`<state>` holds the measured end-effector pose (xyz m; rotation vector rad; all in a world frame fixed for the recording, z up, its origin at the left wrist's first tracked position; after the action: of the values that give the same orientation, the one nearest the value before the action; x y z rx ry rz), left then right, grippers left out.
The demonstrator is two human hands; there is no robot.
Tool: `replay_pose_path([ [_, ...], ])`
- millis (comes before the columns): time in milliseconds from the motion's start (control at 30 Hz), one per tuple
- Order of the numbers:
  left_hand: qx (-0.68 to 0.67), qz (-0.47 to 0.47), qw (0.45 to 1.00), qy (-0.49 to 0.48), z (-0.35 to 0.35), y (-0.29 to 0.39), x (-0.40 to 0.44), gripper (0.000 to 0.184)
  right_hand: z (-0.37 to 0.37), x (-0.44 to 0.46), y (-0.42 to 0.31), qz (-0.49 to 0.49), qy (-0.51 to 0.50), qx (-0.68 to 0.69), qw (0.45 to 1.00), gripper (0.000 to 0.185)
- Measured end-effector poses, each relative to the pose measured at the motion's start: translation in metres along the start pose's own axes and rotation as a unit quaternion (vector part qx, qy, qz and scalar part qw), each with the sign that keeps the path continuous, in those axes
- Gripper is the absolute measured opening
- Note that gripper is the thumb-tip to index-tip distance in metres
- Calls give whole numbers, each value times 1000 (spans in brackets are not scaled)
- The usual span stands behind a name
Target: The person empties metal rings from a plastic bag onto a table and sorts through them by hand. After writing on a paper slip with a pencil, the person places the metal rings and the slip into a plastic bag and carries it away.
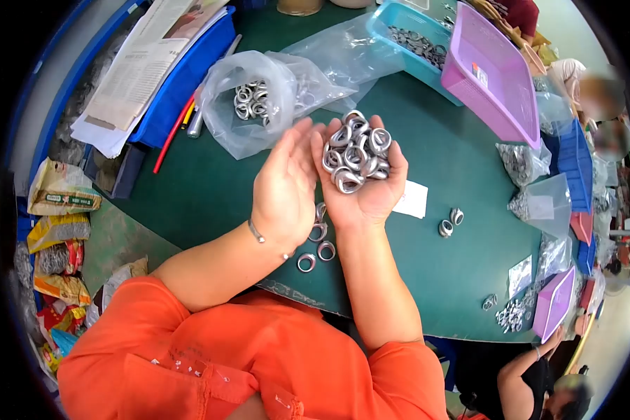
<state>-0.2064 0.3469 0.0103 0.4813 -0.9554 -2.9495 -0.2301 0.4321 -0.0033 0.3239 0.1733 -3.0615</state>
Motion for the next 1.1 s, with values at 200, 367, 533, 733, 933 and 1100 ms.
replay_pose_path([
  [200, -181, -209, 961, 15, -1, -2, -10, 45, 20, -10, -8, -175, -118, -286, 935, 34],
  [367, -279, -276, 920, -14, -8, -15, -4, 38, 34, -14, -14, -271, -158, -342, 886, 34],
  [533, -321, -270, 907, -31, -9, -21, 0, 37, 37, -10, -11, -303, -98, -306, 897, 33],
  [733, -336, -282, 892, -111, -11, -17, 6, 34, 42, -11, -17, -297, -154, -321, 886, 34],
  [933, -323, -272, 900, -111, -13, -18, 6, 32, 37, -20, 1, -380, -267, -583, 667, 17],
  [1100, -284, -231, 915, -169, -22, -9, 0, 26, 55, -40, 34, -413, -325, -771, 361, 23],
])
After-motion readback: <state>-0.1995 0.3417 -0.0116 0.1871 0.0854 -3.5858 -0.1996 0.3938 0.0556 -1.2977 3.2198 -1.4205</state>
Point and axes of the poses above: each hand's wrist, its own x-axis towards the middle knuckle, its own z-axis out of the palm, y = z × x, the point moved 5 cm from there along x, towards the middle knuckle, and after that the axes turned 8 degrees about -z, right-handed, at the moved point
